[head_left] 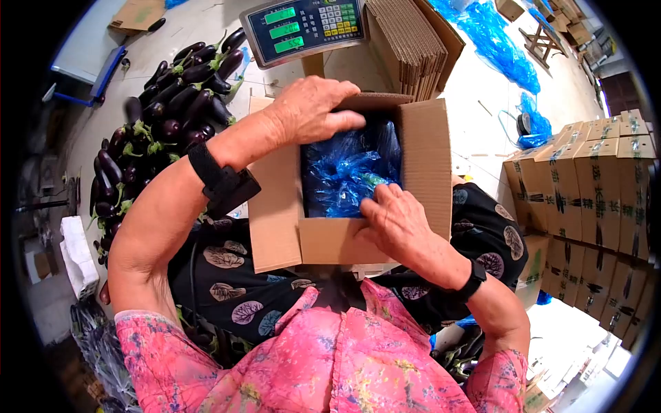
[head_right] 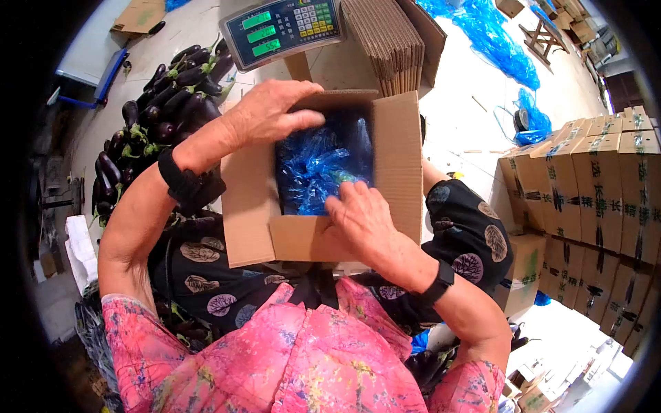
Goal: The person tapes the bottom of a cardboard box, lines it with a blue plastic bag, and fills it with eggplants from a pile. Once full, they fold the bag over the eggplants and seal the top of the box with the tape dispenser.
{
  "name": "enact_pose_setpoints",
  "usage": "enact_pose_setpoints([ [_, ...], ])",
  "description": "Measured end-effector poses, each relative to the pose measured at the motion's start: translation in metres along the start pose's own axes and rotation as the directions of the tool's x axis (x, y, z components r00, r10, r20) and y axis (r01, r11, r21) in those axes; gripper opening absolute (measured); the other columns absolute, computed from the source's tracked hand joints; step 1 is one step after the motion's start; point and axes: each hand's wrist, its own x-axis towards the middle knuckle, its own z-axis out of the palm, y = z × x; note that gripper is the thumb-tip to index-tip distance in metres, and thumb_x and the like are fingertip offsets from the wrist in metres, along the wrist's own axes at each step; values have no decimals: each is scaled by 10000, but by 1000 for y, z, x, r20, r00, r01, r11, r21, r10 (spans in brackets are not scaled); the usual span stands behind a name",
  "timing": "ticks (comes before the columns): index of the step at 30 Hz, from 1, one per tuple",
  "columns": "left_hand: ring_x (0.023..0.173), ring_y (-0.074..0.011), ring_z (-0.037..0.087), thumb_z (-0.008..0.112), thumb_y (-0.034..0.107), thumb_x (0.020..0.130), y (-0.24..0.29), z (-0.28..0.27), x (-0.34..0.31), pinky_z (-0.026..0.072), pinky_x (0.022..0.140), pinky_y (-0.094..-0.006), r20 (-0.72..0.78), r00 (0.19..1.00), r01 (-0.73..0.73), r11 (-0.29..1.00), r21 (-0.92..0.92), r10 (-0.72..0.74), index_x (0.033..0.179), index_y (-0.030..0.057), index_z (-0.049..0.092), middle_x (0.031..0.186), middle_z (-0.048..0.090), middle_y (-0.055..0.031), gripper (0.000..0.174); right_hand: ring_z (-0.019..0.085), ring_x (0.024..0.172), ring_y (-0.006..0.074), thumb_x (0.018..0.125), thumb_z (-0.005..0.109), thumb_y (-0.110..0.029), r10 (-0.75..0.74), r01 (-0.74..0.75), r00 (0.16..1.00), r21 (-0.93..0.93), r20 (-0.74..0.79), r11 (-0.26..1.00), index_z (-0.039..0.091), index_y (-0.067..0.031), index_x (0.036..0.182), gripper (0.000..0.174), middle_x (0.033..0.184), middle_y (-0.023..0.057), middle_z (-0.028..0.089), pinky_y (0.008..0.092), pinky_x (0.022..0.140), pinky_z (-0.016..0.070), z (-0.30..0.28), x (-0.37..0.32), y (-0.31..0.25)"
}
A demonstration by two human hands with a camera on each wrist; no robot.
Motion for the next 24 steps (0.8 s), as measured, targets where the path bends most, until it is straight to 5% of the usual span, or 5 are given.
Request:
enact_pose_setpoints([
  [3, 1143, -391, 593, 723, 676, 701, 6, 4, -14, 509, 886, -455, 363, 932, 47, 989, -138, 6, 1237, 3, 574, 1192, 616, -257, 873, 542, 907, 324, 608, 857, -252, 79, -80, 997, -12, -23, 997, 525, -62, 950, 513, 953, 136, 510, 429, 749, 466, 9, 8, -1],
  [13, 1457, -506, 136, 861, 615, 493, 32, 69, -68, 249, 1125, -581, 320, 947, -50, 985, 164, -6, 1497, -19, 275, 1574, 163, -295, 1324, 527, 1015, 333, 594, 864, -206, 128, -128, 992, -30, 10, 991, 562, -69, 1060, 572, 1063, 137, 516, 457, 845, 450, 10, 11, -6],
  [18, 1465, -494, 119, 852, 628, 509, 29, 69, -71, 253, 1116, -588, 320, 947, -26, 992, 122, -14, 1502, -11, 270, 1580, 146, -292, 1317, 545, 1115, 386, 886, 662, -183, 368, -360, 717, 138, -592, 923, 572, -7, 1234, 400, 1246, 233, 564, 455, 961, 445, -32, -27, 58],
  [21, 1469, -489, 107, 854, 636, 498, 30, 70, -70, 254, 1113, -589, 325, 946, -28, 993, 111, -10, 1505, -12, 263, 1582, 138, -292, 1335, 579, 1144, 253, 1035, 444, -362, 717, -418, 663, 901, 216, 114, 542, 6, 1330, 482, 1233, 160, 616, 382, 1004, 439, -29, -51, 83],
  [24, 1472, -485, 98, 862, 630, 484, 26, 71, -72, 255, 1111, -594, 323, 946, -29, 992, 124, -12, 1506, -16, 260, 1582, 135, -292, 1351, 360, 1395, 213, 1052, 393, -412, 484, -328, 863, 887, 142, 325, 287, -36, 1531, 618, 1528, 123, 372, 333, 1122, 321, 2, -36, 42],
])
